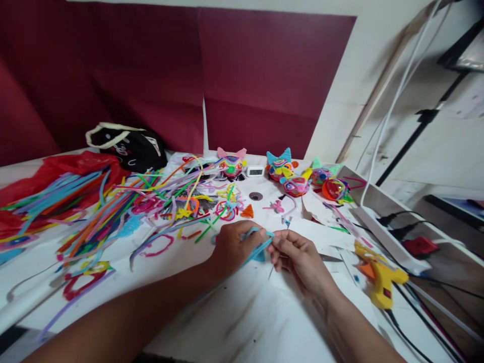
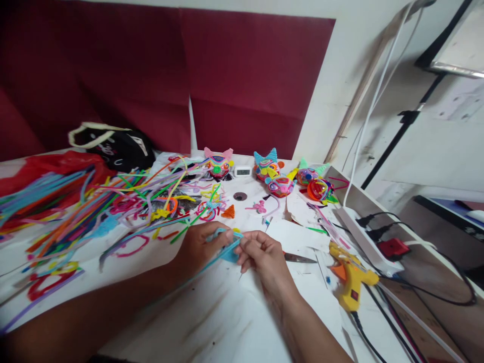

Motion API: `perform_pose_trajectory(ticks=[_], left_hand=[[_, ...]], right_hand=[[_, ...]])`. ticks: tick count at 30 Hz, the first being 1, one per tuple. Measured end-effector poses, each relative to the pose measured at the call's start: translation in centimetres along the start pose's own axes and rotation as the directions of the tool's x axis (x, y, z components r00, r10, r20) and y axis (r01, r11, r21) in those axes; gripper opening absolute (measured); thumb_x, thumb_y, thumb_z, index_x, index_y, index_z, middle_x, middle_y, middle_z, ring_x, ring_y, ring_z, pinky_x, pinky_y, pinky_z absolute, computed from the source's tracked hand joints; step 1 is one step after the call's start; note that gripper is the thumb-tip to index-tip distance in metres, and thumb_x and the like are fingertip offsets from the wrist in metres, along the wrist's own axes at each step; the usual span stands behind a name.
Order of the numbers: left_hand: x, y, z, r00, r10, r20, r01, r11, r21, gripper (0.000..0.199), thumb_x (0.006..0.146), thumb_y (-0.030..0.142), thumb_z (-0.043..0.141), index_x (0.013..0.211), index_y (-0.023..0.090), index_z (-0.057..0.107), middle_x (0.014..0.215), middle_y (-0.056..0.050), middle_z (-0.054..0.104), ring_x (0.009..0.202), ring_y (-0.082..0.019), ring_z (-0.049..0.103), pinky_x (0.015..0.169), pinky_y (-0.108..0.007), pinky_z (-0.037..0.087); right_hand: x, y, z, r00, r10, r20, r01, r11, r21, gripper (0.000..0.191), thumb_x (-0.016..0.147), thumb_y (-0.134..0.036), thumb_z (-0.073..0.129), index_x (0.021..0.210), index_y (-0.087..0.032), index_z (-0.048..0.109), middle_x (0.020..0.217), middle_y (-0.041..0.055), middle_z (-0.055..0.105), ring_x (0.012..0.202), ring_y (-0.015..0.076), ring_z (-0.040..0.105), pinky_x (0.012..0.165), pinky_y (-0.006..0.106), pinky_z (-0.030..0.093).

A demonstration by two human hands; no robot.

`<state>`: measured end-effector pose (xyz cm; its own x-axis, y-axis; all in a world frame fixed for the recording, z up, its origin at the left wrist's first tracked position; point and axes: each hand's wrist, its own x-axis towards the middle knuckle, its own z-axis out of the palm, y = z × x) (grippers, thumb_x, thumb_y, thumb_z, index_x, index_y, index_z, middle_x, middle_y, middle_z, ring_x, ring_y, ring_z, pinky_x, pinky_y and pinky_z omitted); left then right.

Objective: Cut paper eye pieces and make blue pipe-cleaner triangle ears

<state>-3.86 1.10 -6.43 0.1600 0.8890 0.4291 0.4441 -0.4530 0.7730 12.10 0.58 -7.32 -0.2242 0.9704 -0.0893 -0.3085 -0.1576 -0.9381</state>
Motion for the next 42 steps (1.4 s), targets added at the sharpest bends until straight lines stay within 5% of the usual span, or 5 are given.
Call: perform_pose_trajectory(ticks=[4,15,25,33,42], left_hand=[[0.7,0.0,-0.3,0.978,-0.180,0.105,0.193,0.972,-0.132,0.028,0.081,0.035,0.053,0.064,0.014,0.060,0.059,0.001,0.058,0.058,-0.010,0.052,0.058,-0.021,0.040],[1.5,-0.3,-0.8,0.903,-0.354,0.246,0.417,0.861,-0.292,0.026,0.079,0.037,0.054,0.073,0.013,0.062,0.072,-0.004,0.069,0.058,-0.012,0.061,0.053,-0.021,0.046],[1.3,-0.6,-0.5,0.875,-0.378,0.304,0.465,0.830,-0.308,0.031,0.080,0.039,0.053,0.068,0.012,0.061,0.069,-0.005,0.070,0.057,-0.013,0.064,0.050,-0.020,0.046],[1.5,-0.4,-0.6,0.872,-0.375,0.315,0.468,0.826,-0.314,0.030,0.079,0.040,0.053,0.071,0.013,0.062,0.073,-0.005,0.070,0.061,-0.014,0.064,0.050,-0.020,0.044],[1.2,-0.6,-0.5,0.867,-0.337,0.366,0.447,0.852,-0.274,0.034,0.079,0.045,0.051,0.070,0.013,0.059,0.069,-0.005,0.066,0.052,-0.011,0.058,0.043,-0.019,0.041]], right_hand=[[0.0,-0.3,-0.4,0.999,0.032,0.040,-0.032,0.999,-0.014,0.026,0.069,-0.037,0.071,0.075,-0.013,0.065,0.066,0.0030,0.065,0.046,0.0077,0.051,0.041,0.019,0.043],[0.3,-0.2,-0.9,0.997,0.066,0.044,-0.060,0.989,-0.133,0.028,0.066,-0.039,0.074,0.072,-0.014,0.063,0.057,-0.0007,0.061,0.041,0.0056,0.048,0.043,0.018,0.038],[0.5,1.5,-1.1,0.987,-0.144,0.072,0.161,0.882,-0.442,0.030,0.073,-0.044,0.067,0.069,-0.015,0.060,0.053,-0.0034,0.051,0.045,0.0066,0.042,0.042,0.019,0.031],[0.4,-0.1,-0.7,0.987,0.131,0.097,-0.108,0.971,-0.213,0.038,0.068,-0.051,0.069,0.066,-0.013,0.064,0.056,0.0030,0.062,0.043,0.0088,0.050,0.043,0.020,0.040],[0.3,-0.2,-1.1,0.991,0.121,0.059,-0.107,0.974,-0.198,0.031,0.064,-0.041,0.075,0.071,-0.013,0.063,0.049,-0.0031,0.053,0.041,0.0060,0.043,0.041,0.018,0.032]])
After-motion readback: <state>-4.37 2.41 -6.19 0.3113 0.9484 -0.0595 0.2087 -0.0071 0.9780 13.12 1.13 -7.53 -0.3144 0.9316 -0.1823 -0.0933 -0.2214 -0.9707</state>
